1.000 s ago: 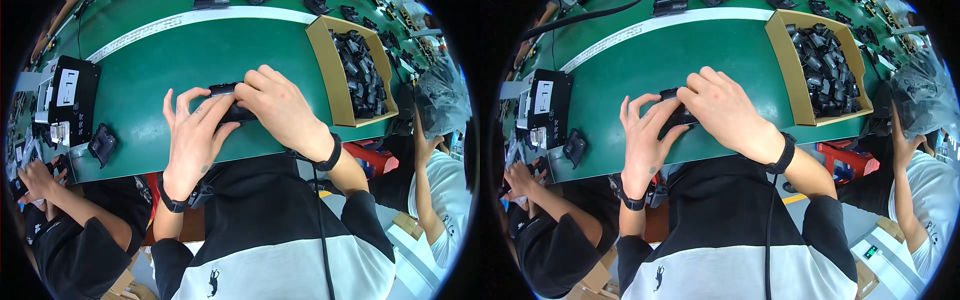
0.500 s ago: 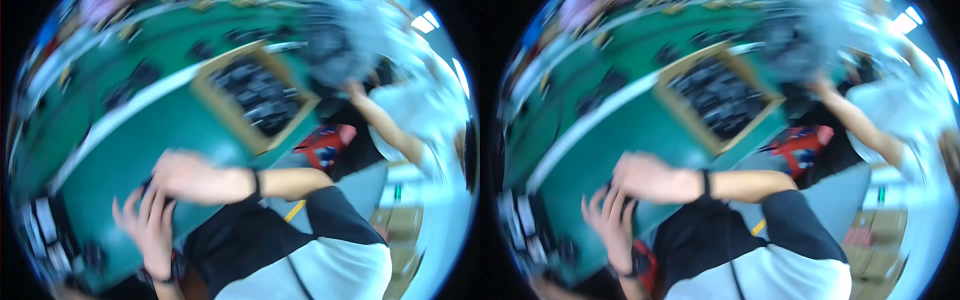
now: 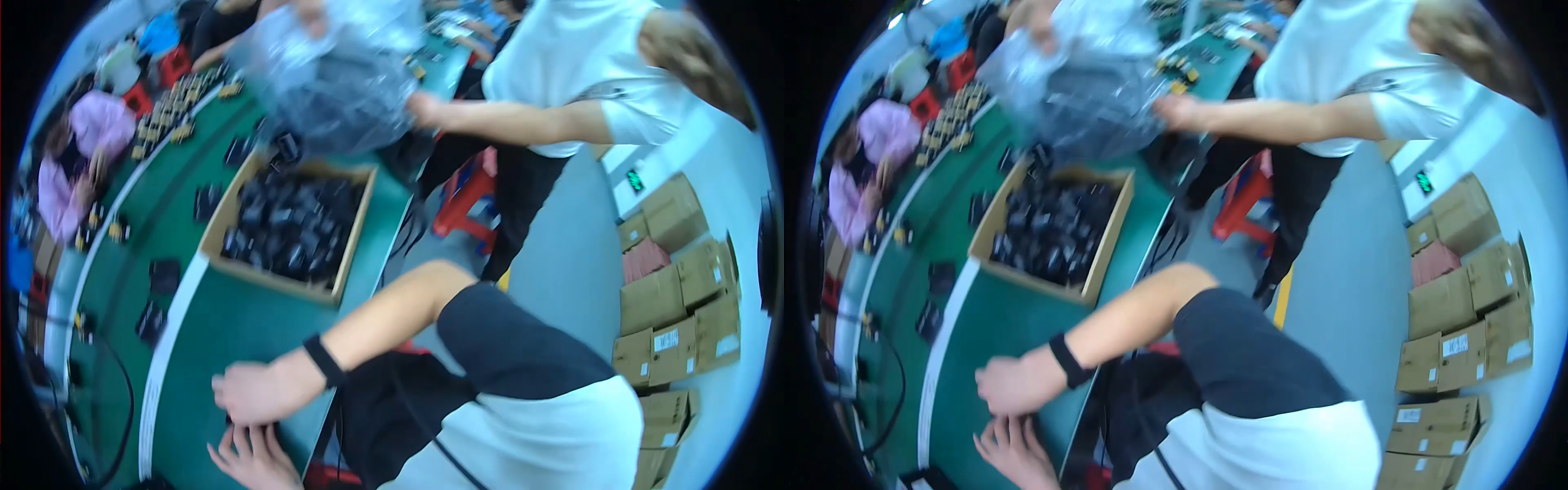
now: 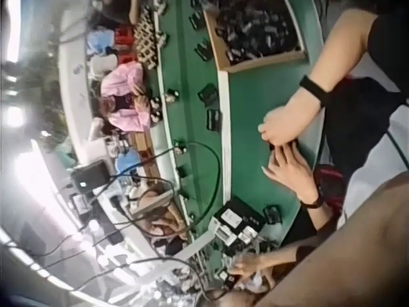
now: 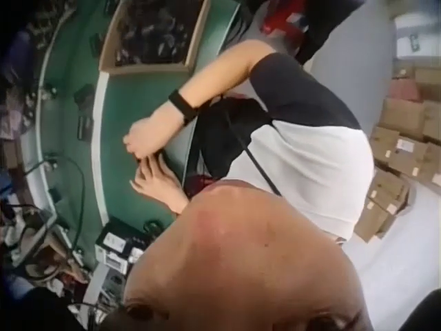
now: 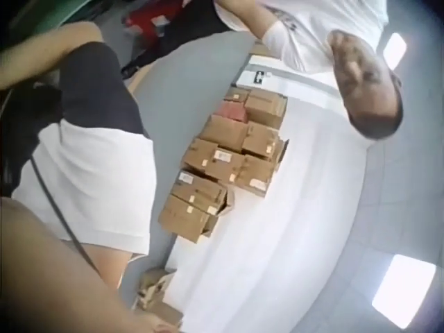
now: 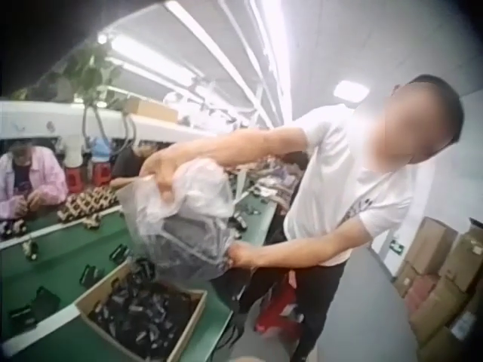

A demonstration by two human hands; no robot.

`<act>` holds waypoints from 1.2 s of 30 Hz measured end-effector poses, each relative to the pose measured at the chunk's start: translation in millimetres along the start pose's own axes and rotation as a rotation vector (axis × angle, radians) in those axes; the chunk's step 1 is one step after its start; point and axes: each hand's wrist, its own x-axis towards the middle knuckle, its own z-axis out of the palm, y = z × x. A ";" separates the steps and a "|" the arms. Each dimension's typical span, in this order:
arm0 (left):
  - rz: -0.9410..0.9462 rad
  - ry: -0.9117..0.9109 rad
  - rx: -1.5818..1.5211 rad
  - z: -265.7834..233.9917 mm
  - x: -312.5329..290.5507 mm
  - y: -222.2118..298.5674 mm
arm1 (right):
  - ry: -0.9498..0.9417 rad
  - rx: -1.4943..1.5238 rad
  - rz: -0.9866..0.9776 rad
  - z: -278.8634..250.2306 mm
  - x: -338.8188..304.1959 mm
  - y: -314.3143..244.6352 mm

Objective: The person assembles plastic housings by hand, picking up a base and a small component from a box. They press the component into the base and set the assembly on the green workbench before repeating the process.

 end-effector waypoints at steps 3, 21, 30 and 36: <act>-0.045 -0.042 -0.054 -6.3 13.9 3.1 | -0.085 0.119 0.013 -11.7 7.3 13.8; -0.145 -0.133 -0.194 -27.0 26.8 -13.4 | -0.382 0.069 0.158 3.3 18.9 -31.6; -0.256 -0.211 -0.392 -27.1 56.4 -32.2 | -0.090 0.096 0.368 -84.5 -15.8 3.7; -0.503 -0.044 -0.173 -3.8 121.6 -108.5 | 0.074 -0.156 0.872 -156.5 -116.8 60.0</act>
